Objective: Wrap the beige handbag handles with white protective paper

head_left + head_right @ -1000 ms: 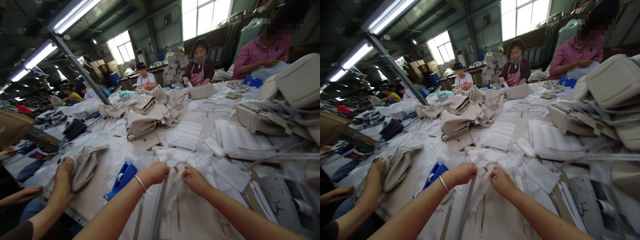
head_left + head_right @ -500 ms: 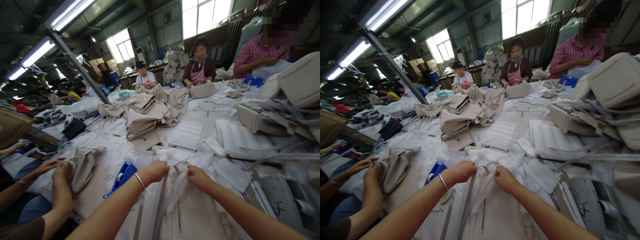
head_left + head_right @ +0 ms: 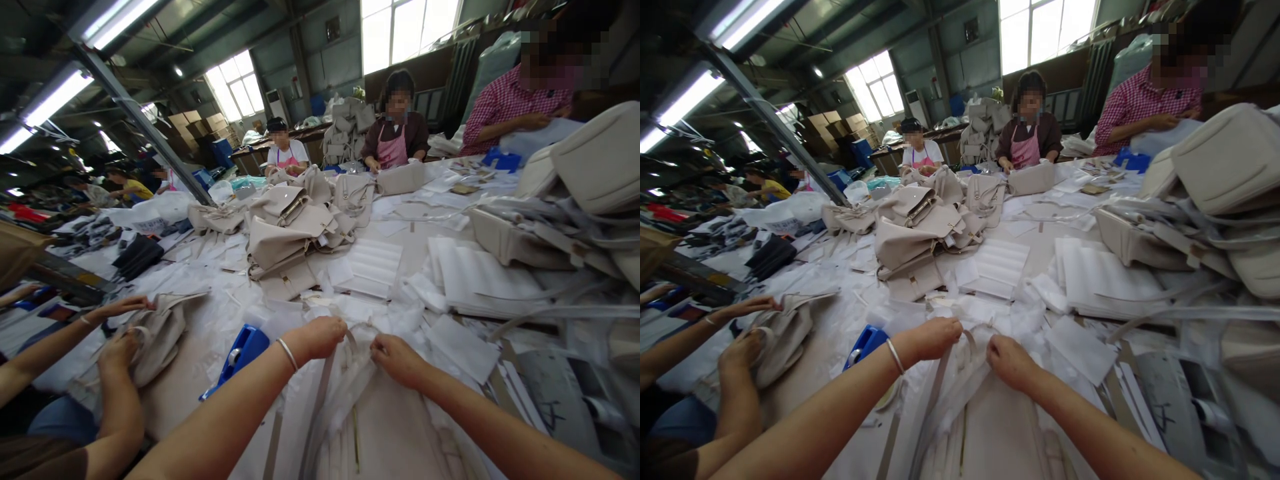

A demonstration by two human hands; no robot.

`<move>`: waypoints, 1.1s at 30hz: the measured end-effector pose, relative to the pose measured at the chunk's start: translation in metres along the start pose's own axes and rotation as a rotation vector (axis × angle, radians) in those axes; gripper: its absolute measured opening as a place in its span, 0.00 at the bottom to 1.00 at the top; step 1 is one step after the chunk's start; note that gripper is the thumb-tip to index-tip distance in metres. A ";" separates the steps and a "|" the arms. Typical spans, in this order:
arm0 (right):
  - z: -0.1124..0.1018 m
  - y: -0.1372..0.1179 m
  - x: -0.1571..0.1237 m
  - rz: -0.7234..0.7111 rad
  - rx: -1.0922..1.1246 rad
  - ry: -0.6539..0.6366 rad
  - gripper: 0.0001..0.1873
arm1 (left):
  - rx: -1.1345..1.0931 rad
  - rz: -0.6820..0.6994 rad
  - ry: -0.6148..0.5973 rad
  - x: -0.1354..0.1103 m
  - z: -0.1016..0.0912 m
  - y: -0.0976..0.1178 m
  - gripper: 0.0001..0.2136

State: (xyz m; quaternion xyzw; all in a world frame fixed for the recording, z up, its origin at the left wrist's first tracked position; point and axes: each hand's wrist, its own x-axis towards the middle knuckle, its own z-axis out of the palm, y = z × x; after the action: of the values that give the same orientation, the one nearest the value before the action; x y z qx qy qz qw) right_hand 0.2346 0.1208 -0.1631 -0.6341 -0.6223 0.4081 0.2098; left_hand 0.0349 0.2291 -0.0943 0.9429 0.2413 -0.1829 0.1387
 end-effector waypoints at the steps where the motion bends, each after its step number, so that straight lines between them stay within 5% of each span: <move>1: -0.001 -0.002 -0.002 -0.009 -0.001 -0.005 0.08 | -0.004 -0.016 -0.006 0.003 0.003 -0.003 0.08; 5: -0.001 -0.011 -0.009 -0.021 -0.070 -0.029 0.13 | -0.033 -0.057 -0.024 0.010 0.008 -0.008 0.08; 10: 0.007 -0.016 -0.011 0.027 -0.159 0.008 0.05 | -0.093 -0.077 -0.035 0.023 0.019 -0.009 0.07; 17: 0.014 -0.006 0.000 0.053 -0.137 -0.012 0.11 | -0.178 -0.102 -0.071 0.041 0.030 -0.014 0.10; 33: 0.000 0.012 0.031 0.172 -0.340 -0.125 0.10 | -0.181 -0.061 -0.159 0.066 0.057 0.012 0.10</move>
State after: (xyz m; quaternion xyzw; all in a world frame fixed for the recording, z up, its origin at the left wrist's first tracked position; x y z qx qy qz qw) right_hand 0.2388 0.1487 -0.1801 -0.6847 -0.6377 0.3520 0.0248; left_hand 0.0793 0.2258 -0.1704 0.9012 0.2735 -0.2387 0.2365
